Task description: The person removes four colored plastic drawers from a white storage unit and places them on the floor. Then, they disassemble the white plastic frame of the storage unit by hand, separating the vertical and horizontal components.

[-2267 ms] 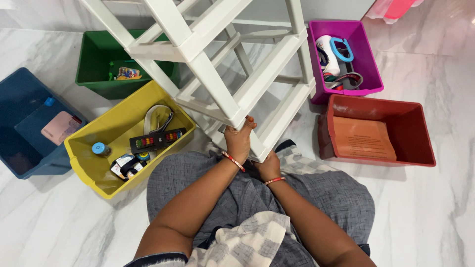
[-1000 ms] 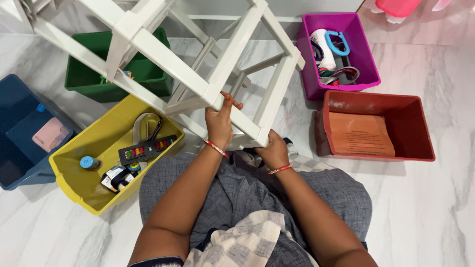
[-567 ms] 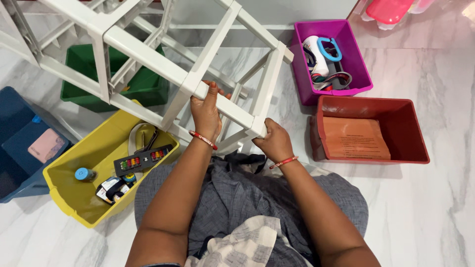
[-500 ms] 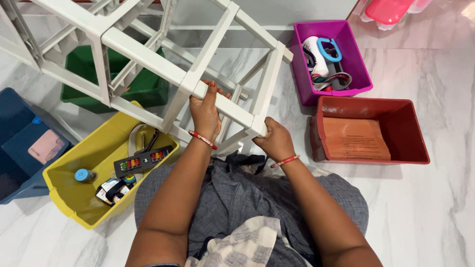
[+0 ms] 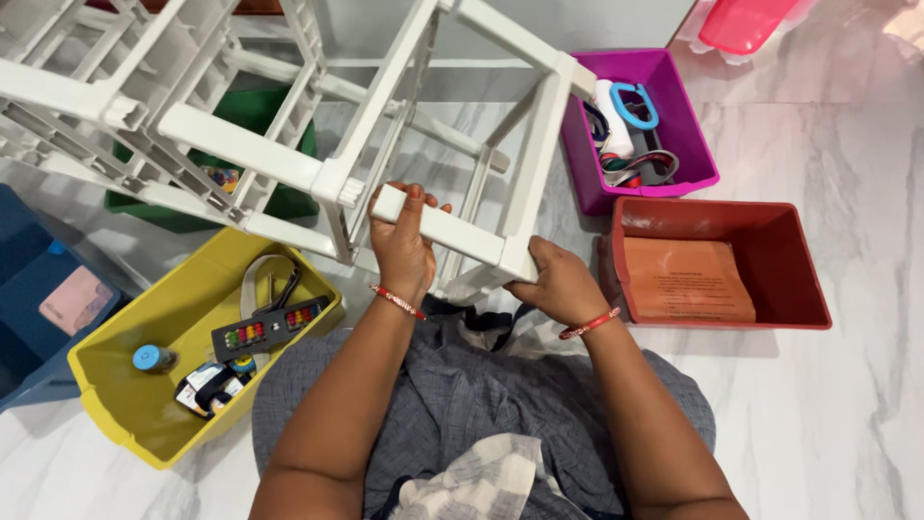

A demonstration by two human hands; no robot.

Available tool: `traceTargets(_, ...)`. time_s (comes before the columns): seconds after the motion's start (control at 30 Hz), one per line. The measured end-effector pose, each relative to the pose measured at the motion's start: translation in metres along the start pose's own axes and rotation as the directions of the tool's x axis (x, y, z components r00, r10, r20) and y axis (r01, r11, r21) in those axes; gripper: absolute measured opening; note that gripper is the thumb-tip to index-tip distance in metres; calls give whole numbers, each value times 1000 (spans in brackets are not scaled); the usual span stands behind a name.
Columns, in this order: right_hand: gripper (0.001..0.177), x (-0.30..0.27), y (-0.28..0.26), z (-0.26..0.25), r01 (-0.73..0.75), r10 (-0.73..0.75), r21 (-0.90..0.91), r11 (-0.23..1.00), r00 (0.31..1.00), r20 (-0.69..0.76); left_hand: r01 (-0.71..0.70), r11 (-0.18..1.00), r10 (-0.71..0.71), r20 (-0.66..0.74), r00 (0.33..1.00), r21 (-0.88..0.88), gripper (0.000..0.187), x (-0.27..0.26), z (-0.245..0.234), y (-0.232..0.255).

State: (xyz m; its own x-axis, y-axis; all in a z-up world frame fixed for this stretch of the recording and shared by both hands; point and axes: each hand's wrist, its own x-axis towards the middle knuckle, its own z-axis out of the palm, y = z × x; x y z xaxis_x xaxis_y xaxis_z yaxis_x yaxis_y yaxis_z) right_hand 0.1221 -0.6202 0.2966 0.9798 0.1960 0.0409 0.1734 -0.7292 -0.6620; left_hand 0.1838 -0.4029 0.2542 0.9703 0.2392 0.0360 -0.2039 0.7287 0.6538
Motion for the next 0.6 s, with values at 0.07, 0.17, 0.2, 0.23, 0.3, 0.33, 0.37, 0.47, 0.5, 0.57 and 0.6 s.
traceTargets(0.07,42,2,3,0,-13,14,-27,1000,999,34,-2,1000,2,4,1000,3,23,1,0,-4)
traceTargets(0.17,42,1,9,3,8,-8,-12,1000,999,45,6,1000,-7,18,1000,11,24,0,-4,-10)
traceTargets(0.2,43,1,14,3,4,-4,-6,1000,999,54,19,1000,-19,5,1000,15,24,-1,-6,-13)
traceTargets(0.23,44,0,18,3,-2,2,-1,1000,998,61,34,999,-33,-5,999,19,25,-1,-9,-16)
traceTargets(0.3,45,-2,24,5,4,-14,92,996,994,109,38,999,-38,26,999,16,26,-3,-15,-19)
traceTargets(0.33,45,-2,27,6,6,-24,137,991,991,129,39,999,-40,44,998,13,26,-2,-17,-21)
traceTargets(0.37,47,-2,29,8,45,-62,158,986,992,107,47,999,-47,79,996,2,27,-3,-19,-24)
traceTargets(0.47,51,-1,34,11,158,-165,181,971,986,24,114,992,-122,192,974,52,29,-12,-25,-37)
traceTargets(0.5,53,-3,36,11,194,-194,164,967,981,-15,160,979,-186,235,954,126,31,-18,-27,-42)
traceTargets(0.57,55,-3,37,10,178,-174,167,970,984,-38,215,948,-277,279,920,234,34,-27,-28,-50)
traceTargets(0.6,56,-3,38,9,127,-125,187,974,992,-22,227,936,-302,285,910,268,36,-30,-29,-53)
